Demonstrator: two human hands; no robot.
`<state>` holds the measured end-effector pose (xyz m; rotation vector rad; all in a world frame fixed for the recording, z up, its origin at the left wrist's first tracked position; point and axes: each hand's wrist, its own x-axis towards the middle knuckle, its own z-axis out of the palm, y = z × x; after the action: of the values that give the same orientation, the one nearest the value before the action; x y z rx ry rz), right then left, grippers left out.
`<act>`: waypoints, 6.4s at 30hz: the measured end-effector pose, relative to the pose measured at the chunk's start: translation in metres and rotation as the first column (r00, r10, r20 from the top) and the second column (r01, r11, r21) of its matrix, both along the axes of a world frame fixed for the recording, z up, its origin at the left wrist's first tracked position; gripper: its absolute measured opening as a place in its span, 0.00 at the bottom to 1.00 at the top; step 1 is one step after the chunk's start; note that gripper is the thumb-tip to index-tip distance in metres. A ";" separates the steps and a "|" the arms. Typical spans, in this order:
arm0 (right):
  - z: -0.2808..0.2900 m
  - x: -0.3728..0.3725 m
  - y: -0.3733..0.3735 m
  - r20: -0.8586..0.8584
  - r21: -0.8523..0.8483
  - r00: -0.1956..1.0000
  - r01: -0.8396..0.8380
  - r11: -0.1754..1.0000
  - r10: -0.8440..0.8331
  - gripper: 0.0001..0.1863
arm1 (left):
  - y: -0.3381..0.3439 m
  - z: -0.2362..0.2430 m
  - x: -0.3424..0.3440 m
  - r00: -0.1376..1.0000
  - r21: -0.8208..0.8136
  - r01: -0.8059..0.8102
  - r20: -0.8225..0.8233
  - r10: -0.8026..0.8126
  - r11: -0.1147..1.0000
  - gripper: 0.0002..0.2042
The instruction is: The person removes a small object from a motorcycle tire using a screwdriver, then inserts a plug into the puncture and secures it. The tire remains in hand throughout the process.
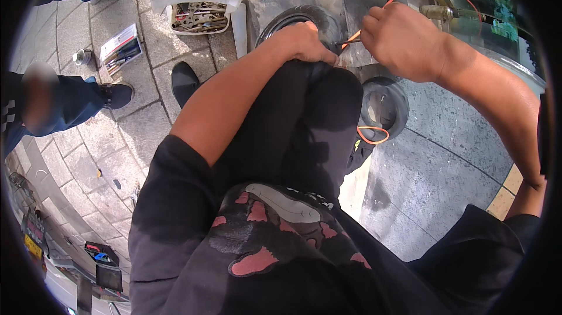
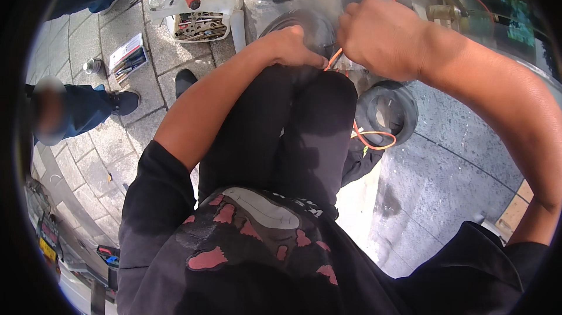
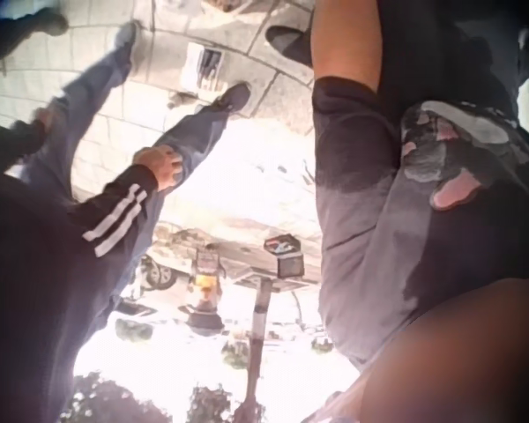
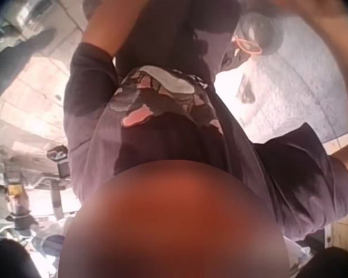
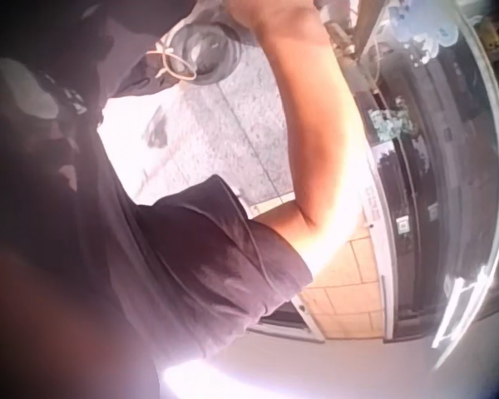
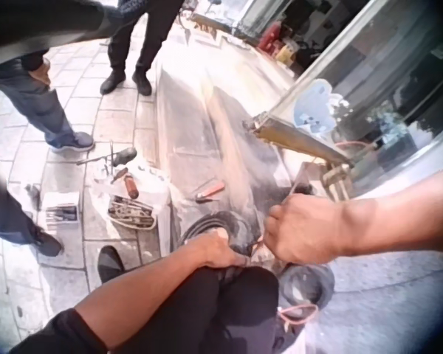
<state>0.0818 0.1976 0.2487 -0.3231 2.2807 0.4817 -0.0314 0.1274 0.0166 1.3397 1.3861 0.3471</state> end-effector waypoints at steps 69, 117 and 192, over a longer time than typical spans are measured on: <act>-0.155 0.108 0.005 0.014 -0.878 -0.353 0.443 -0.180 -0.936 0.21 | -0.005 0.013 -0.008 0.989 -0.084 -0.075 0.124 0.085 0.994 0.60; -0.225 0.156 0.017 0.594 -0.795 -0.002 0.149 -0.588 -0.804 0.23 | -0.100 0.006 0.044 0.753 0.620 -0.388 -0.212 0.623 0.681 0.46; -0.025 0.121 -0.060 -0.552 -0.258 0.794 0.127 0.958 -0.254 0.15 | -0.078 -0.024 0.079 0.639 0.479 -0.682 0.024 0.769 0.552 0.52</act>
<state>0.2030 0.1372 0.2241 -0.0337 2.9400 0.2505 0.0476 0.0493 -0.0079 1.0809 2.1025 1.2045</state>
